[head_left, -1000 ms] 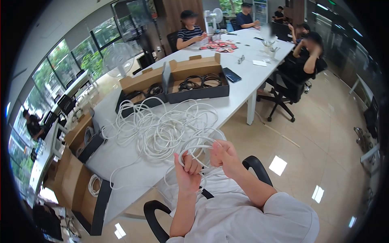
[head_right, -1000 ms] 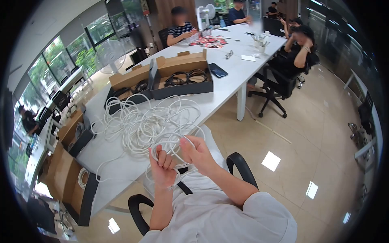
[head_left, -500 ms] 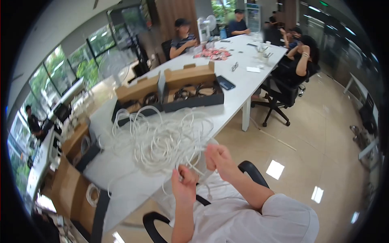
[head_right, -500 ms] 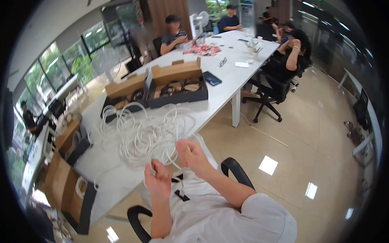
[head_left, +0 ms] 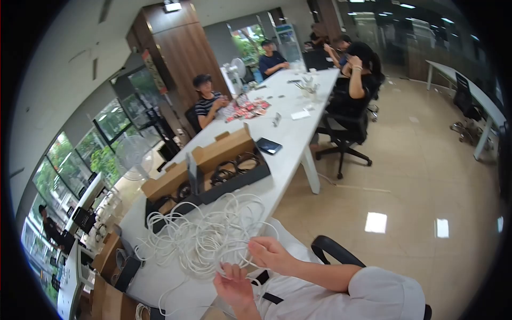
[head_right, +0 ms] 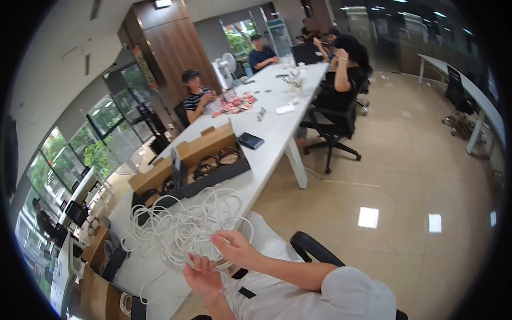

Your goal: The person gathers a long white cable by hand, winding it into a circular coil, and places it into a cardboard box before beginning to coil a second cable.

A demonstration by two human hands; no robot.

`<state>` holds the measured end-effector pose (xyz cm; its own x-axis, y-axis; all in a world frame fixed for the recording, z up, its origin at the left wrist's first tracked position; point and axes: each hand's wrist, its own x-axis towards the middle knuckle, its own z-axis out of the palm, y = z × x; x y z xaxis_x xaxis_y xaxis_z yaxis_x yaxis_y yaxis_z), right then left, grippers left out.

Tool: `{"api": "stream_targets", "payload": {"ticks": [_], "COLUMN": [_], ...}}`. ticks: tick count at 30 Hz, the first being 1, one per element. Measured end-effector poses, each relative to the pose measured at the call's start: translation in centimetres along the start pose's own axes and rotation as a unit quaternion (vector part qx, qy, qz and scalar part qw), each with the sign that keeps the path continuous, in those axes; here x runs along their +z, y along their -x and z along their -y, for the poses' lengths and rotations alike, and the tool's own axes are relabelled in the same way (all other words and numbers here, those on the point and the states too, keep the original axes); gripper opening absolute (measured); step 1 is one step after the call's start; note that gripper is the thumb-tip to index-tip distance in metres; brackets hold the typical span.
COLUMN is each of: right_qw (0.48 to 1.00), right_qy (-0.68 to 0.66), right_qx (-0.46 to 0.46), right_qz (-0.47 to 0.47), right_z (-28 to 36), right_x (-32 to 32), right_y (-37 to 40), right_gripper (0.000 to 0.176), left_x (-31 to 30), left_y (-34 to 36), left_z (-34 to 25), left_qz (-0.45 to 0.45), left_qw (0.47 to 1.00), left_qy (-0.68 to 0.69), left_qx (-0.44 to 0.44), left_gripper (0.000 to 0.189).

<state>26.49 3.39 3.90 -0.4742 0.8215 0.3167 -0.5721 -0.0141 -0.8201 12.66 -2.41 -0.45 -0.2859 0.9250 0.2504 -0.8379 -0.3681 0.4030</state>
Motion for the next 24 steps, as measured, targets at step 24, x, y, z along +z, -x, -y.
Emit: {"api": "stream_targets", "payload": {"ticks": [24], "right_qw": [0.977], "right_qy": [-0.198], "right_qx": [-0.068], "right_qz": [-0.027], "right_z": [4.7], "right_x": [-4.0], "right_y": [1.1], "right_gripper": [0.049], "left_x": [-0.5], "left_y": [-4.4], "left_z": [6.8], "left_qz": [-0.089], "left_qw": [0.976], "left_qy": [-0.059], "left_qx": [-0.191], "left_gripper": [0.021]}}
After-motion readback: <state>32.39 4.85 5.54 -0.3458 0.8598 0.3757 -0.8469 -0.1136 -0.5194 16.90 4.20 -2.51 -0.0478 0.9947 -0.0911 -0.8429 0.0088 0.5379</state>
